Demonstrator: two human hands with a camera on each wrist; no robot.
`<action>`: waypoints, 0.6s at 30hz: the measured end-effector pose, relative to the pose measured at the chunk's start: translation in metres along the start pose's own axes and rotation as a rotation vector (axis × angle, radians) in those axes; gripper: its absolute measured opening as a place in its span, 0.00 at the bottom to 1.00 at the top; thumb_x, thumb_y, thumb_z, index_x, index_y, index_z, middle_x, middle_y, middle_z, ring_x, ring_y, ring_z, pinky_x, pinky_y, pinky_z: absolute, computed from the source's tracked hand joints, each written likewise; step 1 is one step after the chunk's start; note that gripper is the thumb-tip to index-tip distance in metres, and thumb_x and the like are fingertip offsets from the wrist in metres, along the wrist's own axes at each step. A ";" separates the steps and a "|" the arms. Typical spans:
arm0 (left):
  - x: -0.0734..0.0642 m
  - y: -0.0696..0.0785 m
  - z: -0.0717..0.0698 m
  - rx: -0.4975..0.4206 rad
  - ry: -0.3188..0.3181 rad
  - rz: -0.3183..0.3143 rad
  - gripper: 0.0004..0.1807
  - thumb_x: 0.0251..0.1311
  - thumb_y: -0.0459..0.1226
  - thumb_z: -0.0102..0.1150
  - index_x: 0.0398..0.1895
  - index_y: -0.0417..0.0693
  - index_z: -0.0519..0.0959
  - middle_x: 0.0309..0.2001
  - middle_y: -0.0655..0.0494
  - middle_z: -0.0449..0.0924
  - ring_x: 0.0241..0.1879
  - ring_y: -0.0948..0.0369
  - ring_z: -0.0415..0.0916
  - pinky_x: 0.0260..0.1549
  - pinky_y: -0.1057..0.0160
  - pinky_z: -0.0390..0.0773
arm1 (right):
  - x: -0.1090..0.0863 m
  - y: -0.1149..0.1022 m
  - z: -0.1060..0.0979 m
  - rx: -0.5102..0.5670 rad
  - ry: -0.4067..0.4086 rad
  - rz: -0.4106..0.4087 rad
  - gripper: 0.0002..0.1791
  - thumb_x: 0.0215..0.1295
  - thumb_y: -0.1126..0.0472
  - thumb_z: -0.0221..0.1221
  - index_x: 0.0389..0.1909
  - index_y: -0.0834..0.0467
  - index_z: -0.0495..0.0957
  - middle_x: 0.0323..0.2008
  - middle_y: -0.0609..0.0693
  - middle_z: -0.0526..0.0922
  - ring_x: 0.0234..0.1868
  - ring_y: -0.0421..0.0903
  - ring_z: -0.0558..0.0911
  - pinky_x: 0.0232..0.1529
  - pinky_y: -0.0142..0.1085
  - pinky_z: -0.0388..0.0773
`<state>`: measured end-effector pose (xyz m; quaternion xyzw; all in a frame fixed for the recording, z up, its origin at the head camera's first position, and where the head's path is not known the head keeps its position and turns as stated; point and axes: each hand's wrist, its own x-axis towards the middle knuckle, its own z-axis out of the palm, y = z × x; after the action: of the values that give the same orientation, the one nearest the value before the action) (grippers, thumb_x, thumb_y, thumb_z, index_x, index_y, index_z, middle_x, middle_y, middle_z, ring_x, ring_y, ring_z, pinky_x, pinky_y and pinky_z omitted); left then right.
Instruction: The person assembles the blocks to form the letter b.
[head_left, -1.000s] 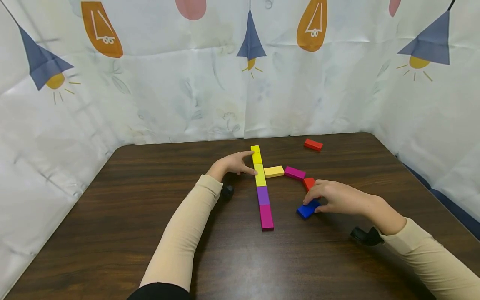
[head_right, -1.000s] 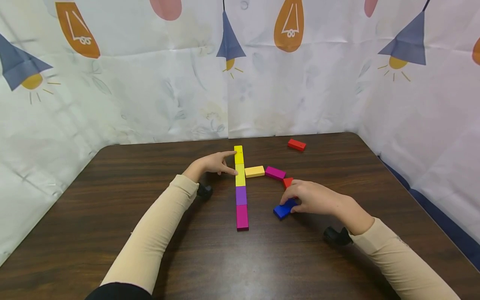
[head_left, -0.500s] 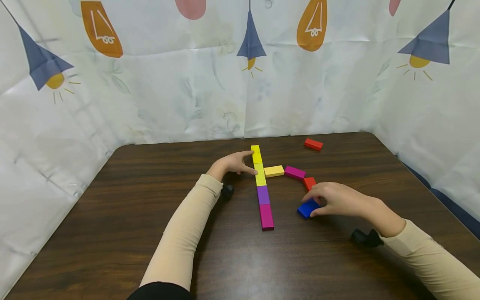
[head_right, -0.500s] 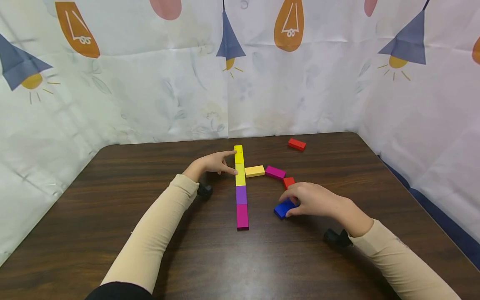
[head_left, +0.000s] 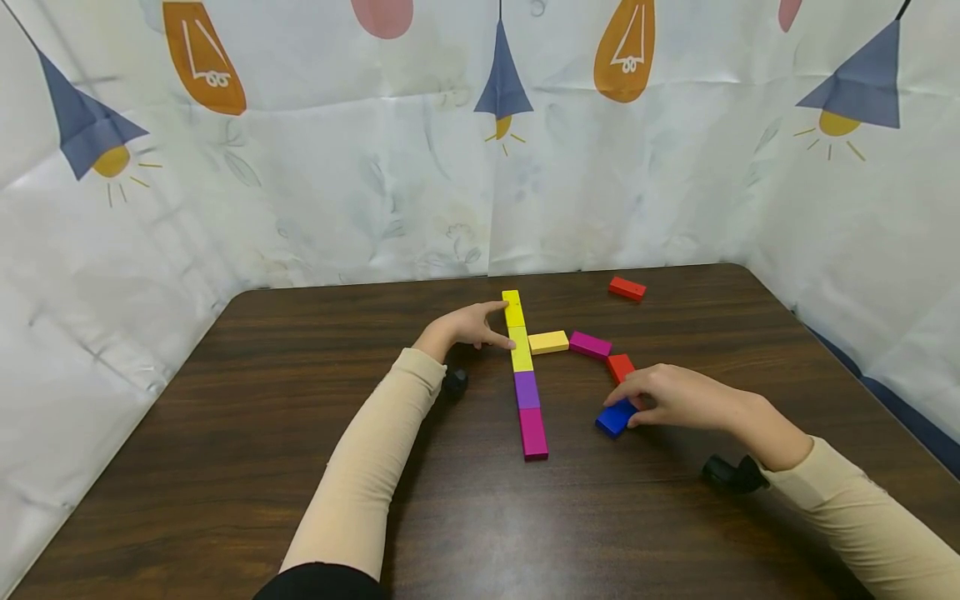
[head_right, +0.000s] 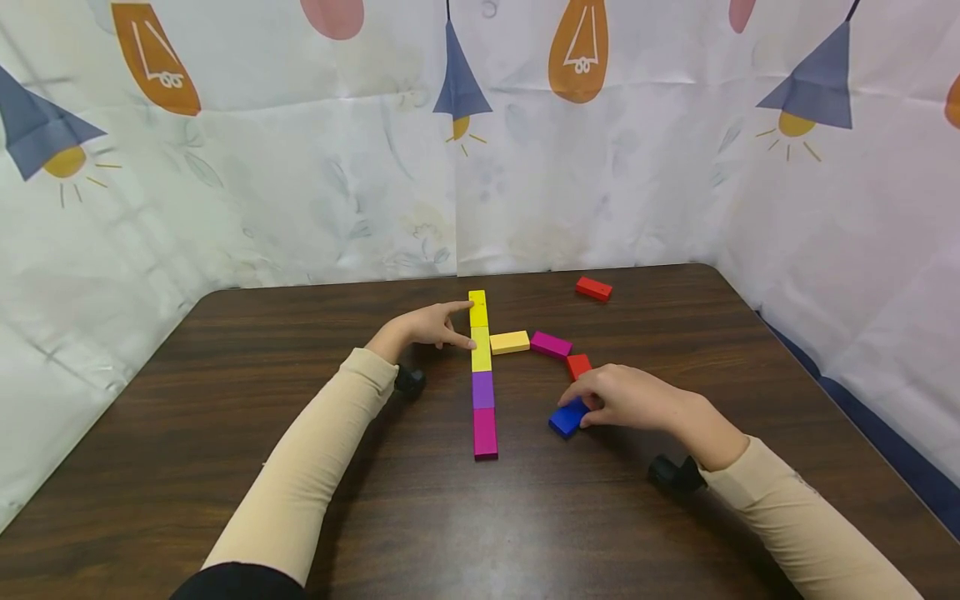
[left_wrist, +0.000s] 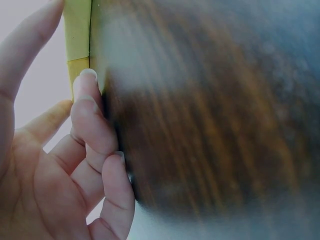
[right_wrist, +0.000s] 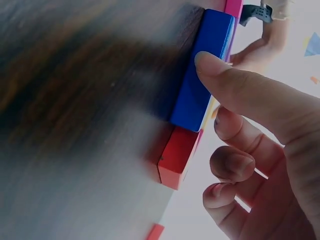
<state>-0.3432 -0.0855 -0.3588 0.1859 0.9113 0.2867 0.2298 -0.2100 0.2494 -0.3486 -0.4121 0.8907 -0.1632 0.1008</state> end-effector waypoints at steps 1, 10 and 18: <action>0.000 0.000 0.000 -0.001 0.000 -0.001 0.51 0.65 0.47 0.70 0.84 0.53 0.51 0.78 0.42 0.55 0.30 0.57 0.72 0.45 0.57 0.75 | 0.000 0.001 0.000 0.004 -0.003 -0.001 0.16 0.62 0.62 0.73 0.51 0.54 0.86 0.27 0.35 0.67 0.30 0.34 0.69 0.31 0.31 0.68; -0.001 0.000 0.000 0.003 0.000 -0.001 0.51 0.64 0.48 0.71 0.84 0.53 0.51 0.77 0.42 0.56 0.31 0.57 0.73 0.46 0.57 0.74 | -0.002 0.003 0.000 0.011 -0.015 0.004 0.17 0.63 0.63 0.72 0.53 0.54 0.86 0.28 0.34 0.68 0.31 0.34 0.69 0.31 0.31 0.68; -0.001 0.001 0.000 -0.009 -0.003 0.002 0.51 0.65 0.47 0.70 0.84 0.53 0.51 0.78 0.42 0.55 0.30 0.57 0.72 0.44 0.57 0.75 | -0.003 0.003 -0.001 0.013 -0.014 0.010 0.17 0.62 0.62 0.72 0.53 0.54 0.86 0.27 0.34 0.68 0.30 0.33 0.69 0.30 0.30 0.68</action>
<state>-0.3419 -0.0856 -0.3578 0.1861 0.9094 0.2906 0.2320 -0.2103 0.2536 -0.3490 -0.4079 0.8910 -0.1657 0.1106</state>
